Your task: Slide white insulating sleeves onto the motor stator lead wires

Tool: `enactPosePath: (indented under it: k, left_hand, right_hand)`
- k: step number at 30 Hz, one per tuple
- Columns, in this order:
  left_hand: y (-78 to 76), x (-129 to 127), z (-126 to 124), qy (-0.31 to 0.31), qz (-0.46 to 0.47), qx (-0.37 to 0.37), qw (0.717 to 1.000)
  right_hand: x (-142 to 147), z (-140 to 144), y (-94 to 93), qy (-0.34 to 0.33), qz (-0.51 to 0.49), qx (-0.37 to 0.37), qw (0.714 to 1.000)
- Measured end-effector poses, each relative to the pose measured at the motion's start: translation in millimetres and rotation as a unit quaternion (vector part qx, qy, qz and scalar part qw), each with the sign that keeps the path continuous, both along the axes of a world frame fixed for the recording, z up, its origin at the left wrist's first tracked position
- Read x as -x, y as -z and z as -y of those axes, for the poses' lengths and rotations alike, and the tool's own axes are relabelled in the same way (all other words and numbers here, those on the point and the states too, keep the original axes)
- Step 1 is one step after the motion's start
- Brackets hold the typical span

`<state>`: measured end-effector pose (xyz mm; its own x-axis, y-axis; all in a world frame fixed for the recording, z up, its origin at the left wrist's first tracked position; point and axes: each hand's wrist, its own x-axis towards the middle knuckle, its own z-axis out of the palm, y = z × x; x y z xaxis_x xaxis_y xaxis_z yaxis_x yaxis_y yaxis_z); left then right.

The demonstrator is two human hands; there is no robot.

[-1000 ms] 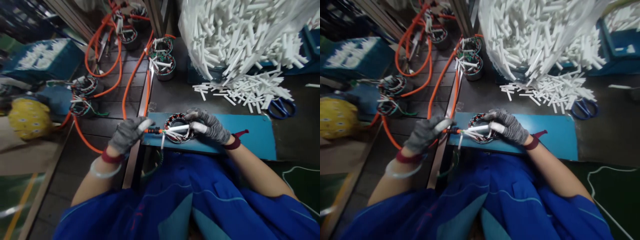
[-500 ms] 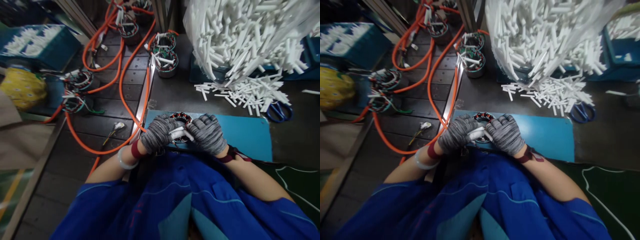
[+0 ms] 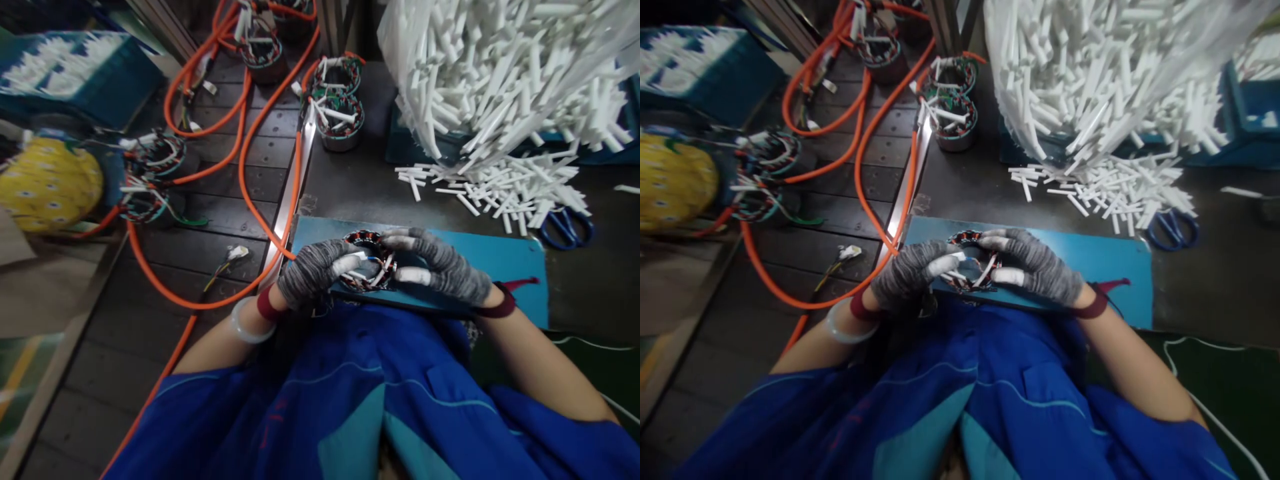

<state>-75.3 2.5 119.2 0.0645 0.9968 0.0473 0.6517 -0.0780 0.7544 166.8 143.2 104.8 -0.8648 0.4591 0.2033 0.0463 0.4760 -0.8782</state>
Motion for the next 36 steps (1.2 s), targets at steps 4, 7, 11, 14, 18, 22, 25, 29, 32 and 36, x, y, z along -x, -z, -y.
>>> enactPosePath:
  k: [4, 7, 11, 14, 18, 22, 25, 29, 32, 36]
  left_hand:
    - [-0.8, -3.4, -2.9, -0.019, 0.033, 0.025, 0.999]
    - [-5.0, -6.5, -2.7, -0.043, 0.022, 0.043, 0.998]
    - [-4.7, -8.8, 0.7, -0.054, 0.044, 0.051, 0.996]
    - [0.1, -6.7, 4.4, -0.038, 0.105, 0.051, 0.992]
    - [6.5, -1.9, 6.3, -0.047, 0.177, 0.086, 0.979]
    - [7.2, 1.5, 4.4, -0.040, 0.195, 0.121, 0.972]
    - [3.9, 1.2, 1.9, -0.022, 0.098, 0.100, 0.990]
    - [-1.9, -5.4, -1.7, -0.015, -0.096, 0.057, 0.994]
    - [-6.6, -14.3, -6.9, -0.009, -0.268, -0.001, 0.964]
    - [-13.0, -31.0, -24.8, 0.061, -0.395, -0.009, 0.917]
  right_hand:
    - [14.4, -8.1, 13.5, -0.097, -0.014, 0.027, 0.995]
    - [28.0, -4.6, 16.0, -0.081, -0.016, 0.034, 0.996]
    - [39.4, 4.2, 18.0, -0.009, -0.017, 0.081, 0.997]
    - [44.1, 8.6, 20.0, 0.029, -0.017, 0.071, 0.997]
    - [46.8, 10.3, 20.1, 0.055, -0.011, 0.042, 0.998]
    - [48.5, 12.2, 20.8, 0.040, -0.035, 0.066, 0.996]
    - [50.0, 15.1, 21.1, 0.054, -0.017, 0.020, 0.998]
    - [42.0, 14.1, 17.6, 0.038, 0.038, -0.169, 0.984]
    - [26.3, 5.4, 15.6, 0.017, 0.051, -0.237, 0.970]
    - [10.2, -7.8, 20.8, -0.008, 0.033, -0.158, 0.987]
